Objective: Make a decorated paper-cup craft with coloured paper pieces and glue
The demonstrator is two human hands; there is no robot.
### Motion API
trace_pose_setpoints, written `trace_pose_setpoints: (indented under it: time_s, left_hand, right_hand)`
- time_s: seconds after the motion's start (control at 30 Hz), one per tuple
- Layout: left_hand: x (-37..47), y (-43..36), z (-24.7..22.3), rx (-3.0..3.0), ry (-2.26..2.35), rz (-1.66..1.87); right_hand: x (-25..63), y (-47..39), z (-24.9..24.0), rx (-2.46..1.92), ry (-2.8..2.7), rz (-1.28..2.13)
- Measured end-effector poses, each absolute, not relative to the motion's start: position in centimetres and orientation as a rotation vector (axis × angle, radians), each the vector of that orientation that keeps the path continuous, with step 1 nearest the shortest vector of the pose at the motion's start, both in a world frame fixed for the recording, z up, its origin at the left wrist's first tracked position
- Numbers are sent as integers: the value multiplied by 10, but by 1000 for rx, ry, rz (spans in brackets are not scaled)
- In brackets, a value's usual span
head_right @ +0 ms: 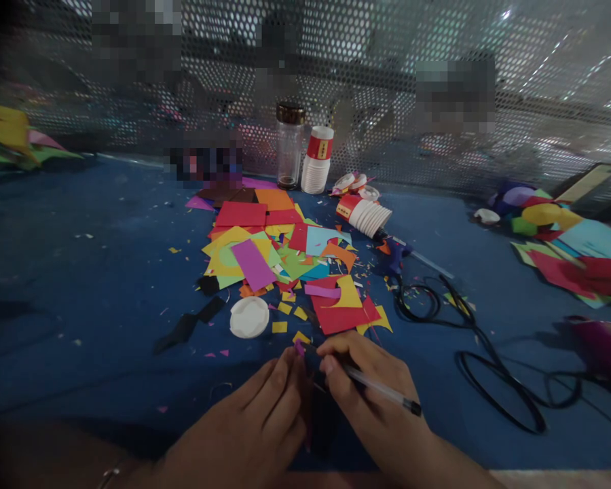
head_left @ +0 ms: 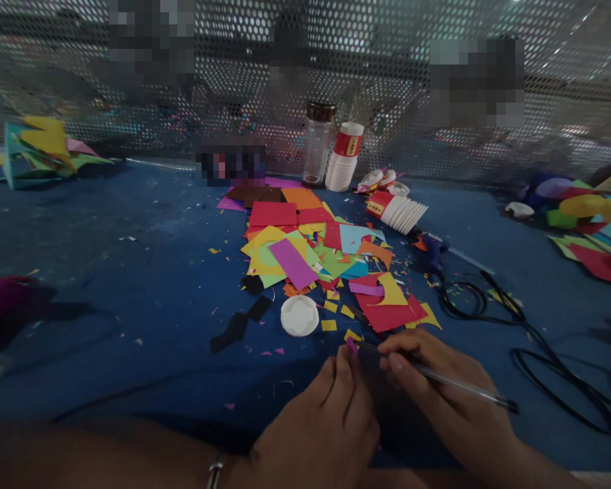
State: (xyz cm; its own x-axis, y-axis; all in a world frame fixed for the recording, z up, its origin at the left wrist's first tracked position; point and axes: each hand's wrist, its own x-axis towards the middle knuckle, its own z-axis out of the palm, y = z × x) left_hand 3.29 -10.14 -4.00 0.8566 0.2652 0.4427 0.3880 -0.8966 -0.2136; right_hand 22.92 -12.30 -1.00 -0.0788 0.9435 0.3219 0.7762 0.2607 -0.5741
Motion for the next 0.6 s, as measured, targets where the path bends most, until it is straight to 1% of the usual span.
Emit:
trace_pose_setpoints:
  time_s: [0.4, 0.6]
  left_hand:
    - [32, -101, -37, -2729, -512, -543]
    - [32, -101, -38, -2736, -509, -593]
  right_hand:
    - [230, -126, -15, -1605, -1895, 360]
    - [229, -124, -11, -1589, -1930, 357]
